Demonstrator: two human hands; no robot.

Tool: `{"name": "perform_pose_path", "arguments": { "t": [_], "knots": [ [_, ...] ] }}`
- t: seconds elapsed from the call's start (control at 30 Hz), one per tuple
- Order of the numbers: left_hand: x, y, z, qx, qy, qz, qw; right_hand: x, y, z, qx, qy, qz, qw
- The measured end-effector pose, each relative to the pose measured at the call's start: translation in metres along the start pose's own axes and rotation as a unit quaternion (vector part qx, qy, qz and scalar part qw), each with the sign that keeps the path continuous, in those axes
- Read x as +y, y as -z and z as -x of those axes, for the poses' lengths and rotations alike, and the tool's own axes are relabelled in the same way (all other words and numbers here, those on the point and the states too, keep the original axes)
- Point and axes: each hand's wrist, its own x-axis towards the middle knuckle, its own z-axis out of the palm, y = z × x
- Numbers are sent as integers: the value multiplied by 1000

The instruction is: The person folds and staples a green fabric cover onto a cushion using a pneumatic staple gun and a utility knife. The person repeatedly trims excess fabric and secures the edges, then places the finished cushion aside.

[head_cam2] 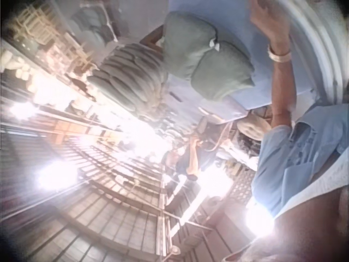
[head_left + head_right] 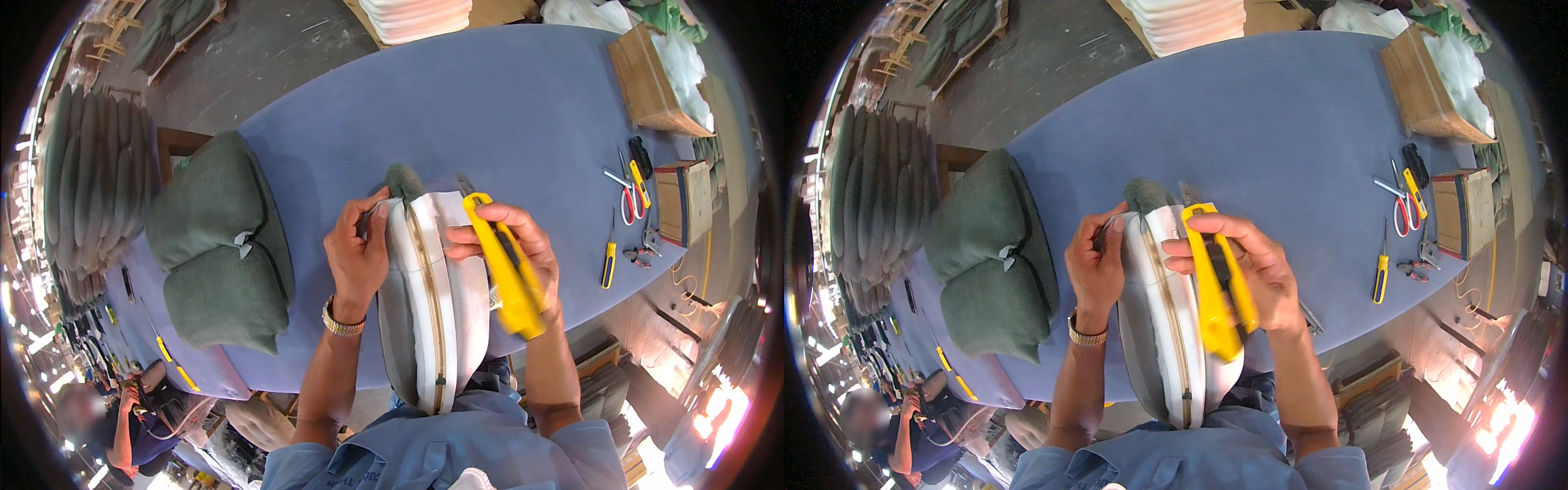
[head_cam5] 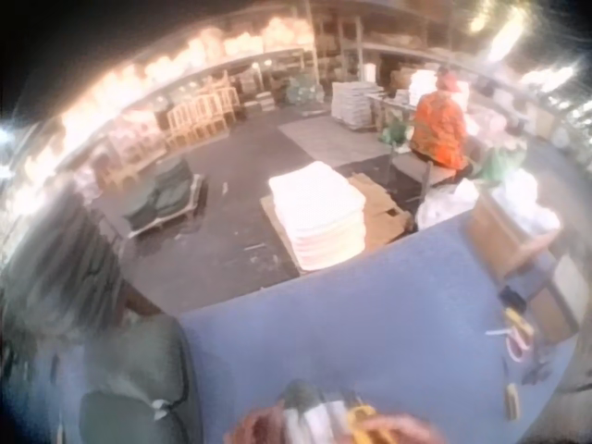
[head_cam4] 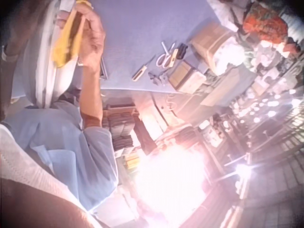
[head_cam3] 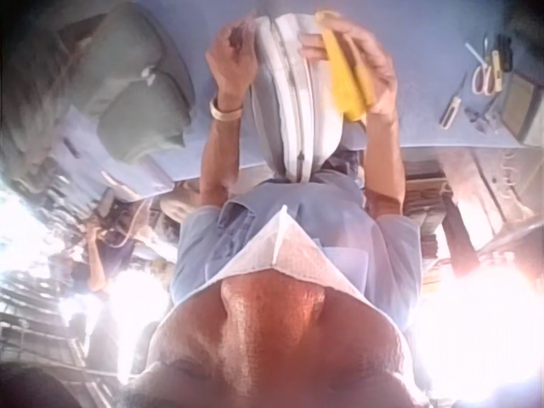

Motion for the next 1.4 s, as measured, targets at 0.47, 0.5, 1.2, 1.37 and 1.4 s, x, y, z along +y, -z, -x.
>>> {"name": "perform_pose_path", "arguments": {
  "t": [0.47, 0.5, 1.2, 1.37, 1.4],
  "knots": [
    [-8, -1, -8, -5, -25, -3, 1000, 6, -39, -15, 14, 176, 587, 790],
    [-7, -1, -7, -2, -30, -4, 1000, 6, -39, -14, -5, 185, 597, 780],
    [-2, 6, 2, -42, -69, 35, 996, 28, -31, 4, 50, 169, 596, 784],
    [-2, 7, 2, -42, -83, 7, 996, 33, -27, -1, 49, 178, 573, 799],
    [-2, 7, 5, -42, -78, 6, 996, 33, -28, 1, 51, 173, 568, 803]
  ]
}}
